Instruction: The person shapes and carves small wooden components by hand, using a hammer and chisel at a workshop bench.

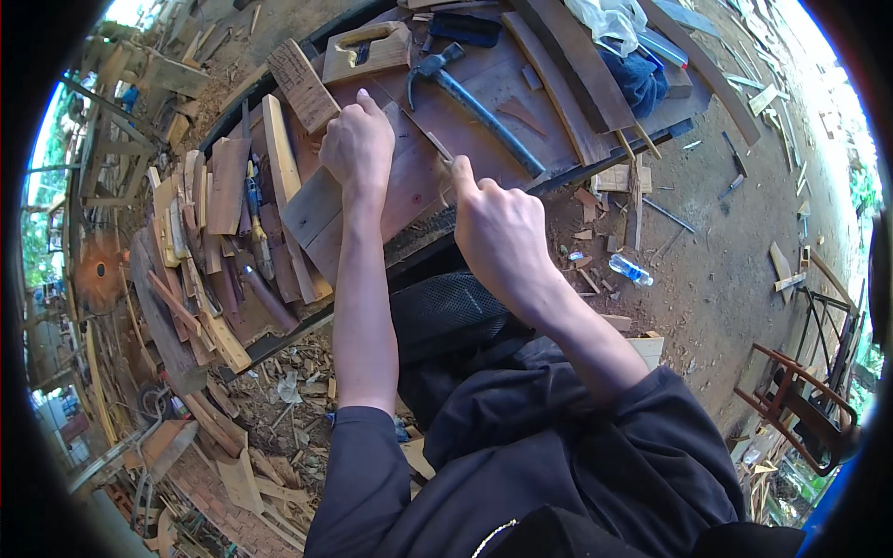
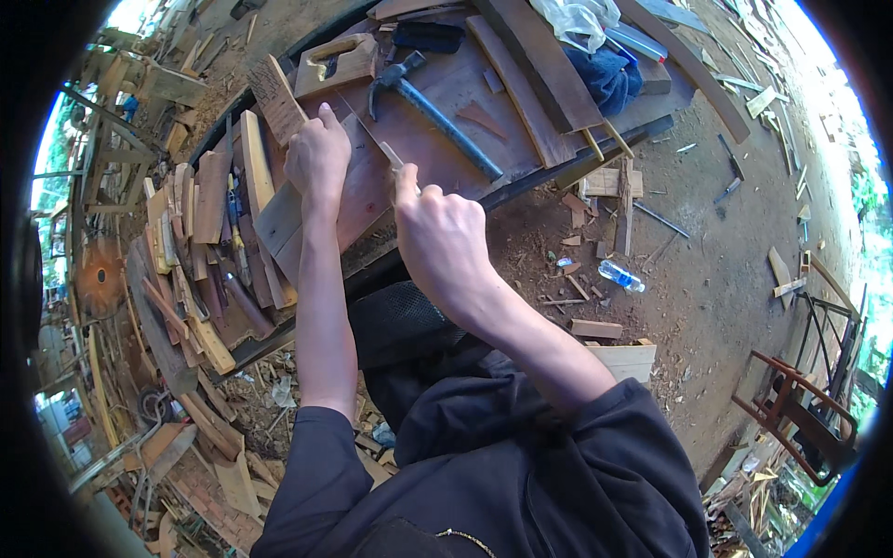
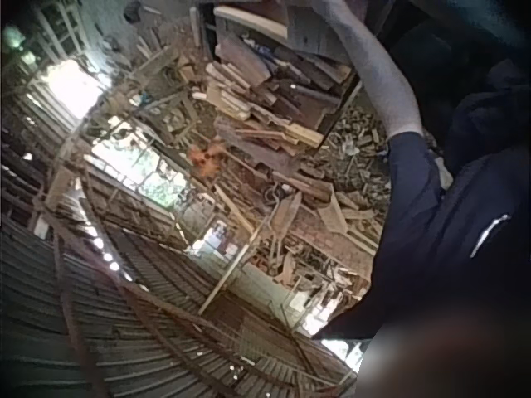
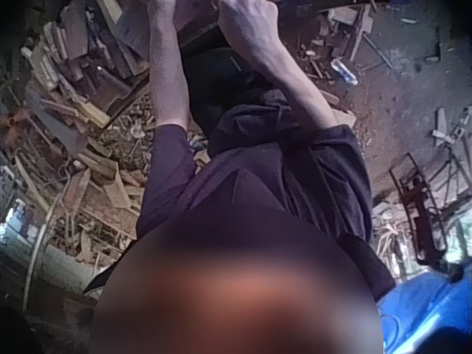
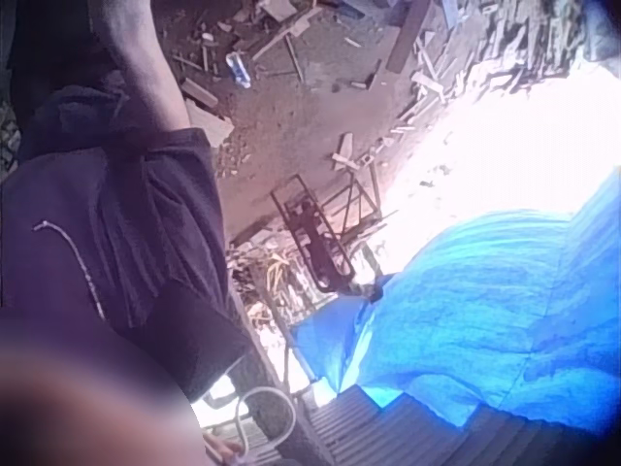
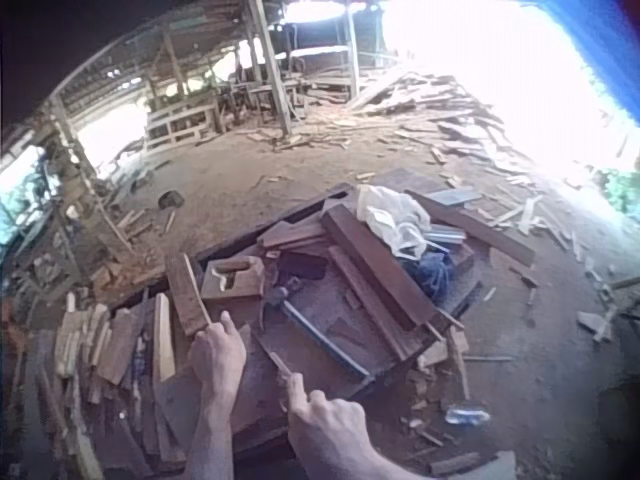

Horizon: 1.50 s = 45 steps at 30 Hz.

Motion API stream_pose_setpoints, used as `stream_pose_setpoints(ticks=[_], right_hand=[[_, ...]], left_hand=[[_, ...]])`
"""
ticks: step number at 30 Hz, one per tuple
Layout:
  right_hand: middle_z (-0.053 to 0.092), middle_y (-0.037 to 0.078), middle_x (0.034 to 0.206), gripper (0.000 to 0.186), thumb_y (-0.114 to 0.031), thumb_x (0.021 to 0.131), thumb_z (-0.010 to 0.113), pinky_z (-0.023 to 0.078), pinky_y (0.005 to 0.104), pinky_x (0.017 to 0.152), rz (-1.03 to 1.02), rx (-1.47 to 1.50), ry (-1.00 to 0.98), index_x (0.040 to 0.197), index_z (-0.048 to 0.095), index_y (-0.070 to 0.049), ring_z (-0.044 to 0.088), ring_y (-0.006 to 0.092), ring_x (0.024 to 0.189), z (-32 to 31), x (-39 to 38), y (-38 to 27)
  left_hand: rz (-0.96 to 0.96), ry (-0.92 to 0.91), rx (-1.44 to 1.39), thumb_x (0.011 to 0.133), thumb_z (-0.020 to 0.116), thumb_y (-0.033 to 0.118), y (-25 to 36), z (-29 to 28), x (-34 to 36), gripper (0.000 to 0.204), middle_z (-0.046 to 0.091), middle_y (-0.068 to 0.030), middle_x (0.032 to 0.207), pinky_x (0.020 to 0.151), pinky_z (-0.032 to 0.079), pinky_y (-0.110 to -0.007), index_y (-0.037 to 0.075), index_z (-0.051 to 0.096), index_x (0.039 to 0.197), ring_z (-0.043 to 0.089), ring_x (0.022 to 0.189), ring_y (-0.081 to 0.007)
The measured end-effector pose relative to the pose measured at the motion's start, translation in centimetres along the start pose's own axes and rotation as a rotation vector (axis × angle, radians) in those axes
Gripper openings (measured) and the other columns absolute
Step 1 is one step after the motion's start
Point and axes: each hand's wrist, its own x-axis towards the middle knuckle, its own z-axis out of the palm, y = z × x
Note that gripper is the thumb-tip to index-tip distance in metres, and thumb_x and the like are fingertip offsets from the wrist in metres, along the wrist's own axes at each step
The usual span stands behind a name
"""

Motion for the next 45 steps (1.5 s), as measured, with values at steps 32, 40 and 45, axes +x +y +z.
stream_pose_setpoints(ticks=[32,40,45], right_hand=[[0.069,0.012,0.073,0.028,-0.017,0.106,0.062,0.051,0.0428,0.048,0.152,-0.031,-0.169,0.13,0.063,-0.003,0.068,0.0315,0.054,-7.6,-5.3,1.7],[0.07,0.02,0.105,0.034,0.001,0.096,0.059,0.058,0.0454,0.067,0.097,0.02,-0.201,0.13,0.058,0.005,0.074,0.0385,0.084,-6.4,-4.7,0.2],[0.072,0.022,0.09,0.013,-0.01,0.107,0.055,0.058,0.0477,0.062,0.119,-0.014,-0.288,0.11,0.057,0.002,0.075,0.0401,0.076,-3.3,-0.4,-1.0]], left_hand=[[-0.101,-0.019,-0.062,0.113,0.037,0.044,-1.7,-0.4,1.4,0.065,0.076,-0.0309,0.095,0.091,0.059,-0.056,-0.001,0.081,0.095,0.075,0.099,-0.0478],[-0.069,-0.035,-0.105,0.114,0.036,0.043,-2.0,-0.7,1.2,0.066,0.076,-0.0286,0.089,0.087,0.06,-0.057,-0.001,0.079,0.09,0.076,0.092,-0.0479],[-0.039,-0.042,-0.136,0.115,0.034,0.042,-2.1,-0.8,1.2,0.068,0.076,-0.0277,0.085,0.086,0.06,-0.056,-0.001,0.079,0.087,0.076,0.09,-0.0467]])
